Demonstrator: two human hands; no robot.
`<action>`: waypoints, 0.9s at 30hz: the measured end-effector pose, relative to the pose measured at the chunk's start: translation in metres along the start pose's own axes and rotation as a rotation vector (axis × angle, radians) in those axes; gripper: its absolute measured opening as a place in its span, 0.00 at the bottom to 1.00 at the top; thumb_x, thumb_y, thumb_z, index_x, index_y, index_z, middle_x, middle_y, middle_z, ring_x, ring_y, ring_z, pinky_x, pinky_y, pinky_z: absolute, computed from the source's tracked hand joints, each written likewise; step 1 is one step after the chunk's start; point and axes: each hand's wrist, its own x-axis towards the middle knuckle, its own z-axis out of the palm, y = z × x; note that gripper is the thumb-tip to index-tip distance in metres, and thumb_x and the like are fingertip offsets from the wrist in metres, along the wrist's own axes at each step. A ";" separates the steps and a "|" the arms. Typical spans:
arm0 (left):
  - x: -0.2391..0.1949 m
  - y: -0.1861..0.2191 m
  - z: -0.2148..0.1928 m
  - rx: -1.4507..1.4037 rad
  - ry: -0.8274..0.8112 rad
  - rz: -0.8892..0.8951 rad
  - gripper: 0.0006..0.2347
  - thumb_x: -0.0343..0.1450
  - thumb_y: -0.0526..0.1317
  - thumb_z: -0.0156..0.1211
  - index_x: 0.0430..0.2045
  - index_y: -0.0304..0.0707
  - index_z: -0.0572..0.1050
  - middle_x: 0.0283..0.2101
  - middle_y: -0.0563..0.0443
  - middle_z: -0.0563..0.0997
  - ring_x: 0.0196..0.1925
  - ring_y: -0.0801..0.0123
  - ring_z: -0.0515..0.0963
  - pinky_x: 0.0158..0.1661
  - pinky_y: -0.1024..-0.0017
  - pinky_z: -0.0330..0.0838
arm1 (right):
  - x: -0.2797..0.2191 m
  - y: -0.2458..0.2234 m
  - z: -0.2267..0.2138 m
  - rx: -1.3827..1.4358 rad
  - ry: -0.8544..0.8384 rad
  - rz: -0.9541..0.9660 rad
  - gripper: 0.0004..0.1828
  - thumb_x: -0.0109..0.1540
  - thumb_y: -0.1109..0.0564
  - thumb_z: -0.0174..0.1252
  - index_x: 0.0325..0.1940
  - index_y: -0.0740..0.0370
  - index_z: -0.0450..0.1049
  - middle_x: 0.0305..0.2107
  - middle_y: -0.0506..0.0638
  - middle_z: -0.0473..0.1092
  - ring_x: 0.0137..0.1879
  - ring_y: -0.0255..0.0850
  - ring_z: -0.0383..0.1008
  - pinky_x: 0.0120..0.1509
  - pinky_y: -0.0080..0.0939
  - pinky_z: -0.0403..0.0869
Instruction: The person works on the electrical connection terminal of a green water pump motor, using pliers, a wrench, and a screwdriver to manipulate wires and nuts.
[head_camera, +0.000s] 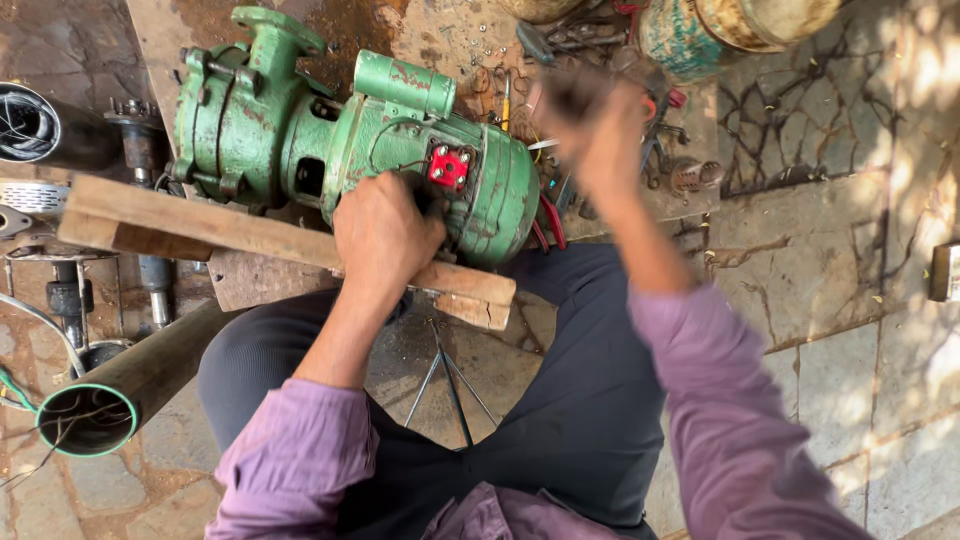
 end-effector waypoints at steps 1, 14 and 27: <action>0.001 0.000 0.000 -0.007 0.016 0.008 0.13 0.61 0.46 0.73 0.25 0.34 0.83 0.27 0.32 0.81 0.30 0.39 0.82 0.34 0.49 0.76 | -0.020 -0.018 0.004 0.099 -0.027 0.026 0.08 0.64 0.59 0.70 0.45 0.64 0.81 0.34 0.47 0.79 0.37 0.33 0.80 0.45 0.34 0.79; 0.000 0.009 -0.007 -0.026 -0.038 -0.024 0.12 0.63 0.46 0.72 0.28 0.35 0.84 0.29 0.32 0.82 0.32 0.40 0.83 0.35 0.51 0.76 | -0.062 -0.033 0.055 0.122 -0.029 -0.218 0.12 0.62 0.64 0.69 0.50 0.61 0.82 0.44 0.53 0.80 0.52 0.44 0.82 0.58 0.43 0.79; 0.002 0.013 -0.004 -0.048 0.016 0.007 0.14 0.64 0.49 0.72 0.26 0.35 0.82 0.26 0.32 0.81 0.29 0.39 0.82 0.32 0.49 0.76 | -0.048 -0.029 0.045 0.151 -0.158 -0.322 0.12 0.60 0.66 0.70 0.48 0.62 0.81 0.42 0.54 0.78 0.50 0.45 0.81 0.55 0.43 0.79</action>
